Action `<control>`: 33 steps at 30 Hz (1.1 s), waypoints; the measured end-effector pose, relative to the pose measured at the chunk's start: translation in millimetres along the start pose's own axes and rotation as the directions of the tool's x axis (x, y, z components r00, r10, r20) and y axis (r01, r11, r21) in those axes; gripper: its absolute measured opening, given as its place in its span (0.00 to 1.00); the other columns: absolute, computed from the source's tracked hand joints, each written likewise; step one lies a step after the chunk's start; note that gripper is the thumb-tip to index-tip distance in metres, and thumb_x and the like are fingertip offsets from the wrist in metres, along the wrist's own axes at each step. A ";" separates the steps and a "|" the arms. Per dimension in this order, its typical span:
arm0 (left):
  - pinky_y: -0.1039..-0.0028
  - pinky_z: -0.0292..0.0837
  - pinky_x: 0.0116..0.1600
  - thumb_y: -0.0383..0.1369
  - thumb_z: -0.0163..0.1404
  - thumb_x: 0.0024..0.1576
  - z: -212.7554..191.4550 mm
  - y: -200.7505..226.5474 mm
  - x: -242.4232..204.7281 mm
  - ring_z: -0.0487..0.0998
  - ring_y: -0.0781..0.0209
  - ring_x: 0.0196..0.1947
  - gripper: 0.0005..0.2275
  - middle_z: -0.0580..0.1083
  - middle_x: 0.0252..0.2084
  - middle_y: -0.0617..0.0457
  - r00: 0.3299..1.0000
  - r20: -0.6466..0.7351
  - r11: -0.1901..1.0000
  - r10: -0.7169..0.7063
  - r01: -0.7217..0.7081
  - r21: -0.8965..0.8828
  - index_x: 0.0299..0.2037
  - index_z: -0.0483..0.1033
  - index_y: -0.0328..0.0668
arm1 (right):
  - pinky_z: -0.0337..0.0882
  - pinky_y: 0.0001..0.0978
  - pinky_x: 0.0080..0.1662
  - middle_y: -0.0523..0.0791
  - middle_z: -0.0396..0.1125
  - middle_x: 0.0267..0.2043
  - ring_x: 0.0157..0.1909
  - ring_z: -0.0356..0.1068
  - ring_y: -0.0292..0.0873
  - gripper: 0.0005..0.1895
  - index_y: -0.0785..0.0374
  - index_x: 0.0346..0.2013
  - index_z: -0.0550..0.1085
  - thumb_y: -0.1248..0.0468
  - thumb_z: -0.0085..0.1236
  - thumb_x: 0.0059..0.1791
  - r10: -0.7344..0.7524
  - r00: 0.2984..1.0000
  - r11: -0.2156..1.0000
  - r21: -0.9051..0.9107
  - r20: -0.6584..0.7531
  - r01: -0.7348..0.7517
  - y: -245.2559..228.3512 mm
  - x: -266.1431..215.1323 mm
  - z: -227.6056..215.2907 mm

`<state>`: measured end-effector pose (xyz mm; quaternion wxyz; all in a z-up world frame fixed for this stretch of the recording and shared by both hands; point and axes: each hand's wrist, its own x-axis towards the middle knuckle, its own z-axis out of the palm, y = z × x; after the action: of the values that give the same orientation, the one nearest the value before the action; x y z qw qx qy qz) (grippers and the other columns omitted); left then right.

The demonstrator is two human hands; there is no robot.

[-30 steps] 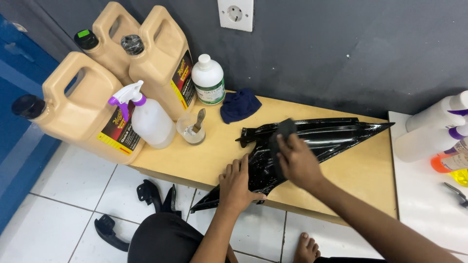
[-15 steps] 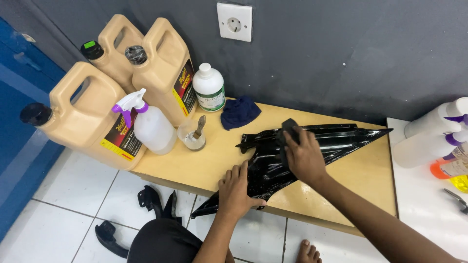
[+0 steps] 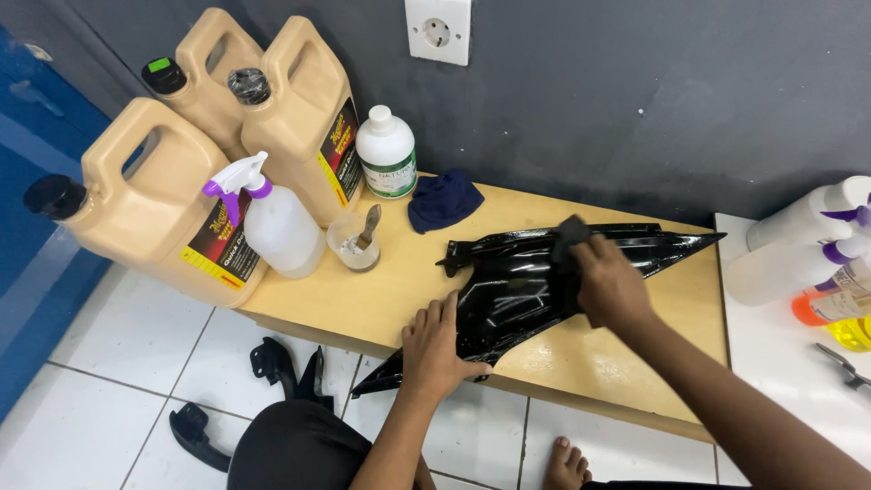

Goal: The person cleans a black car part on a table using a spray bottle and a cloth. They wipe the surface thoroughly, then flip the part over and apply a substance from a small container using a brush.

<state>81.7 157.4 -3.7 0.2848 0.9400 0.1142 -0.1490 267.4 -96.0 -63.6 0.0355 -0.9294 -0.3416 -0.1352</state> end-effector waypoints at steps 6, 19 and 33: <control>0.49 0.62 0.65 0.47 0.70 0.44 1.3 0.5 2.3 0.63 0.46 0.66 0.53 0.64 0.63 0.43 1.000 0.004 0.999 -0.023 0.023 0.023 0.76 0.47 0.43 | 0.73 0.43 0.49 0.49 0.65 0.43 0.45 0.73 0.57 0.18 0.63 0.49 0.75 0.62 0.65 0.46 0.291 0.945 0.954 -0.027 -0.151 -0.299 100.6 -13.4 41.2; 0.49 0.68 0.57 0.59 0.75 0.34 47.3 -27.0 31.5 0.65 0.48 0.63 0.58 0.65 0.65 0.53 0.992 -0.125 0.988 -0.010 0.029 0.150 0.73 0.51 0.52 | 0.68 0.60 0.51 0.61 0.59 0.54 0.49 0.62 0.68 0.21 0.71 0.58 0.69 0.72 0.48 0.49 0.058 0.997 0.947 0.320 -0.052 -0.039 1.7 -31.6 12.8; 0.53 0.67 0.60 0.57 0.75 0.35 47.0 -27.3 33.6 0.64 0.53 0.65 0.58 0.64 0.65 0.58 0.992 -0.102 0.990 -0.072 0.084 0.117 0.74 0.49 0.55 | 0.52 0.56 0.68 0.61 0.59 0.70 0.74 0.53 0.58 0.41 0.77 0.69 0.58 0.59 0.51 0.45 0.277 0.958 0.960 -0.057 0.071 -0.274 56.4 -21.5 50.4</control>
<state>94.6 157.1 -66.3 0.2154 0.9565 0.1554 -0.1206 299.5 -144.5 -116.5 0.0187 -0.9731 -0.2067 -0.1002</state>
